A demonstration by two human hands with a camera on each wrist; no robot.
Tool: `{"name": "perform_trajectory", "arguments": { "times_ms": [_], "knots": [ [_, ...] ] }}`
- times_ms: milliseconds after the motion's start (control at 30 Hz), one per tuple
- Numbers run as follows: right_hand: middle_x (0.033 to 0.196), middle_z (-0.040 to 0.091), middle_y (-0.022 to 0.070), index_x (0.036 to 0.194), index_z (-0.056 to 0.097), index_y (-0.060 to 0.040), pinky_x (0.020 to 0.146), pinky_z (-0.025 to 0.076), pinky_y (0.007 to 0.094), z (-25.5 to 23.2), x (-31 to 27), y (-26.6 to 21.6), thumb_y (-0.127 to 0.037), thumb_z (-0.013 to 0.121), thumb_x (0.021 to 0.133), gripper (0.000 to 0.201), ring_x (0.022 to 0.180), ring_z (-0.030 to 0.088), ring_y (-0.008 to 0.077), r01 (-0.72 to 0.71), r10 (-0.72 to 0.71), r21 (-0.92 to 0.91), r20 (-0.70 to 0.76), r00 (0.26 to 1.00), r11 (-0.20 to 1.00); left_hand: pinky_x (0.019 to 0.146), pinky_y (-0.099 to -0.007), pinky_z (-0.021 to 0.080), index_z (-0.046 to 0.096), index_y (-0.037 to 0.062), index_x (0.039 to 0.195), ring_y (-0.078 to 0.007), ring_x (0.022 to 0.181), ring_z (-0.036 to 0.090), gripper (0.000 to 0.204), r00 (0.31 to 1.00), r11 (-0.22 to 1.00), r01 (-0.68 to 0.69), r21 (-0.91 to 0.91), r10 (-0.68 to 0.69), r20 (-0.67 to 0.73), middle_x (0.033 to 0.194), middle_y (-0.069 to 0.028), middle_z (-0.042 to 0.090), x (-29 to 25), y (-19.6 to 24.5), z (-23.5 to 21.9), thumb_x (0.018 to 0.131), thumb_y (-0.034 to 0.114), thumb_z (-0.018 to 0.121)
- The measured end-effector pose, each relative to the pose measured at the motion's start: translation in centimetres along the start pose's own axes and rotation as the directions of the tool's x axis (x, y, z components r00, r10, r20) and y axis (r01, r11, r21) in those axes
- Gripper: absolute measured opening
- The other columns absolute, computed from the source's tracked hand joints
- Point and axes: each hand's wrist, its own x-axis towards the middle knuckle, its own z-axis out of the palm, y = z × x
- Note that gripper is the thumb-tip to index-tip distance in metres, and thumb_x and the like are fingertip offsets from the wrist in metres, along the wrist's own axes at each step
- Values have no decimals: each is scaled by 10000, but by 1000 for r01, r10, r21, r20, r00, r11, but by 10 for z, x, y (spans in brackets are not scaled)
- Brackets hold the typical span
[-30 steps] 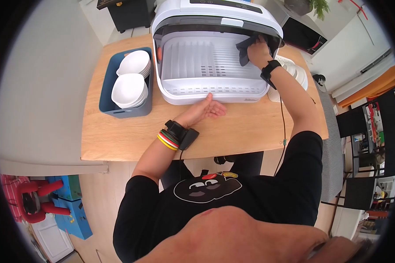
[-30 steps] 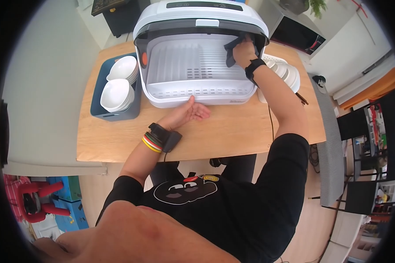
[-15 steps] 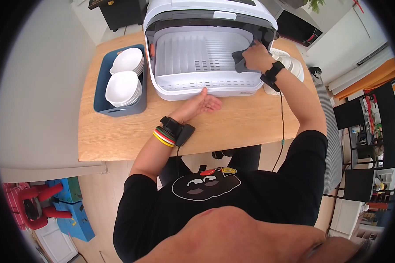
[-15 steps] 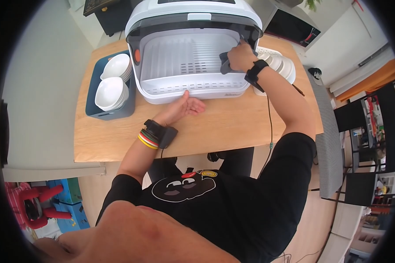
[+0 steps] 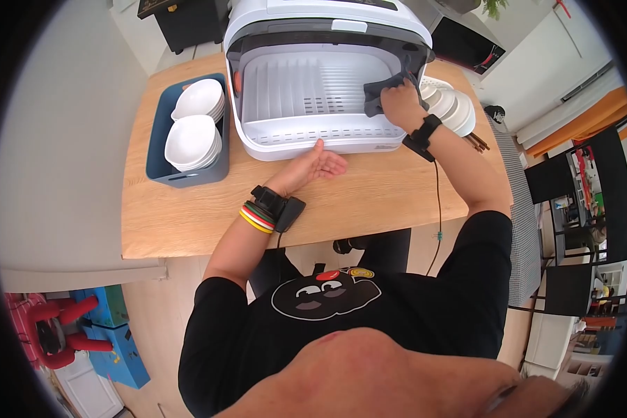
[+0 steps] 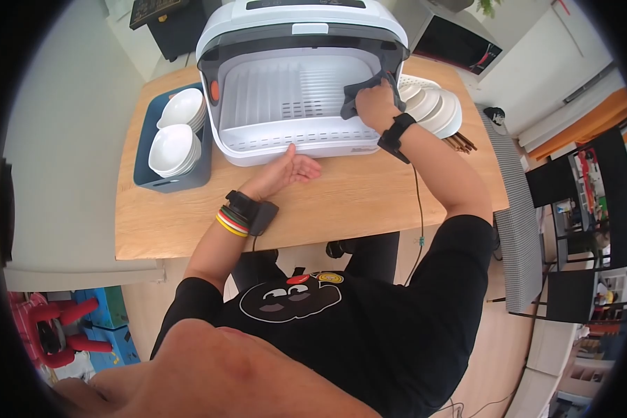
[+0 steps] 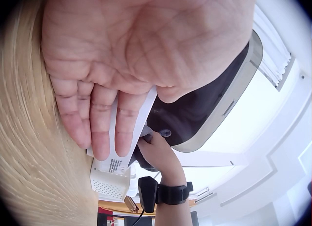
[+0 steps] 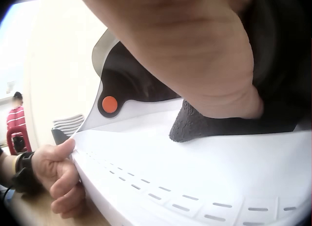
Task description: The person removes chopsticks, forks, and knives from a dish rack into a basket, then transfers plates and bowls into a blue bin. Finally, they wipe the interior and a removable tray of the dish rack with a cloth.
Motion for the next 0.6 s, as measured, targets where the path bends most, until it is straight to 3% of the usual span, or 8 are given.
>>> {"name": "perform_trajectory", "arguments": {
  "times_ms": [200,267,300,433,533,600],
  "knots": [
    [714,670,115,744,624,-74,850,418,366,26,44,2,-116,533,769,104,723,659,256,-65,46,-157,-121,992,985,891,-279,412,583,2,1089,-146,985,542,729,1000,1000,-12,-17,12,5,1006,-81,605,0,-3,-3,954,576,154],
    [693,671,104,752,628,-87,787,427,365,33,63,6,-119,532,774,104,702,660,250,-166,143,-90,-220,965,982,889,-278,413,584,2,1087,-144,983,542,725,1000,1000,-14,-13,14,-3,1004,-81,604,0,-2,-3,955,574,158],
    [773,691,97,807,652,-99,811,383,385,31,71,6,-141,487,826,171,751,673,244,-198,186,-64,-159,970,978,894,-287,417,580,-3,1085,-149,977,546,723,1000,1000,-9,-14,9,-11,994,-82,603,0,-2,-2,958,563,148],
    [775,690,108,843,649,-80,817,392,392,26,90,4,-171,488,831,185,747,677,256,-261,265,48,-130,956,964,894,-289,424,577,-7,1079,-151,966,551,720,1000,1000,3,-23,-3,-25,984,-81,604,-1,0,0,963,551,137],
    [789,691,116,881,645,-57,827,417,411,25,101,8,-227,491,830,235,761,679,281,-310,324,104,-182,928,945,890,-283,425,578,-6,1077,-148,970,551,721,1000,1000,-3,-24,3,-11,991,-82,605,-1,-2,-2,962,550,133],
    [768,680,153,829,640,-61,739,487,456,22,109,13,-239,504,786,228,732,676,321,-360,407,212,-257,877,909,888,-282,426,579,-5,1078,-147,972,550,721,1000,1000,3,-27,-4,-16,995,-83,605,-1,-2,-1,963,550,132]
  ]
}}
